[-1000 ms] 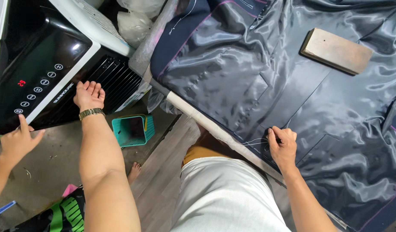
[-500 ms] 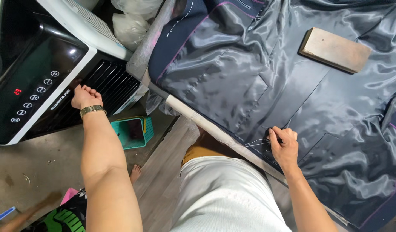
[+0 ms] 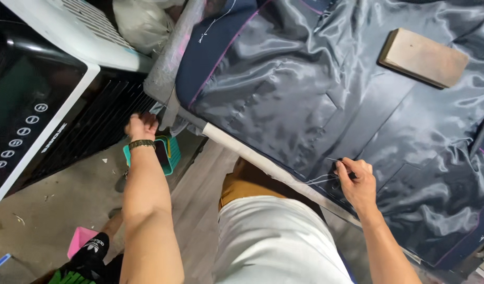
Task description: The person prepares a jacket lining for sewing by cutting thread, flattening the fabric with a wooden block, and ironing the seams. They use a needle and thread to perform hand-stitching along the lining edges and adjust controls on an air cooling unit.
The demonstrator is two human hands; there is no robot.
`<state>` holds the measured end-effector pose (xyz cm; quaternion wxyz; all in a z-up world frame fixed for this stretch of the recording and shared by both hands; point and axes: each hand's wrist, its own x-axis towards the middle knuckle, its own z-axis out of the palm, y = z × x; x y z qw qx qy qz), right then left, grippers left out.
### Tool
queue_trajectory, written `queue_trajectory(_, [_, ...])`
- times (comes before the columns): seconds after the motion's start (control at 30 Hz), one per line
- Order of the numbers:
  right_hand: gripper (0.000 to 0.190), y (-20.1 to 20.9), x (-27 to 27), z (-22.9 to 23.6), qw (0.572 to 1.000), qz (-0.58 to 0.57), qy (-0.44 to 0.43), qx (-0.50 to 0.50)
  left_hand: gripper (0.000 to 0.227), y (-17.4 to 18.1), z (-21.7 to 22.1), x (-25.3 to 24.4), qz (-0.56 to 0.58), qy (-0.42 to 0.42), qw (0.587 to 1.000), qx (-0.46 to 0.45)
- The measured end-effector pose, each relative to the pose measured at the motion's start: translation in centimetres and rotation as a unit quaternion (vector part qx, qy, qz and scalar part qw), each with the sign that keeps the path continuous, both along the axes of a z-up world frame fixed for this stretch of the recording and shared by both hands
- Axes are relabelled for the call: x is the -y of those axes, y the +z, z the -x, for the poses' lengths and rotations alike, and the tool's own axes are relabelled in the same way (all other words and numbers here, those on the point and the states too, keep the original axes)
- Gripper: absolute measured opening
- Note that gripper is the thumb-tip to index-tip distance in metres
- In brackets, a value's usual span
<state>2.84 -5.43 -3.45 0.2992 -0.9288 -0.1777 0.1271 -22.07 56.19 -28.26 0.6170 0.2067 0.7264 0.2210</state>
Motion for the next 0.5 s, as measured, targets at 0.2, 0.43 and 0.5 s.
queue_trajectory(0.2, [0.012, 0.4, -0.8, -0.6, 0.996, 0.069, -0.031, -0.044, 0.035, -5.7, 0.0, -3.1, 0.040, 0.032, 0.998, 0.033])
queue_trajectory(0.43, [0.010, 0.7, -2.0, -0.9, 0.989, 0.111, -0.064, -0.072, 0.028, -9.7, 0.0, -5.8, 0.056, 0.048, 0.994, 0.078])
queue_trajectory(0.5, [0.009, 1.4, -2.6, -1.3, 0.988, 0.117, -0.067, -0.078, 0.027, -10.8, 0.3, -5.7, 0.067, 0.030, 0.992, 0.103])
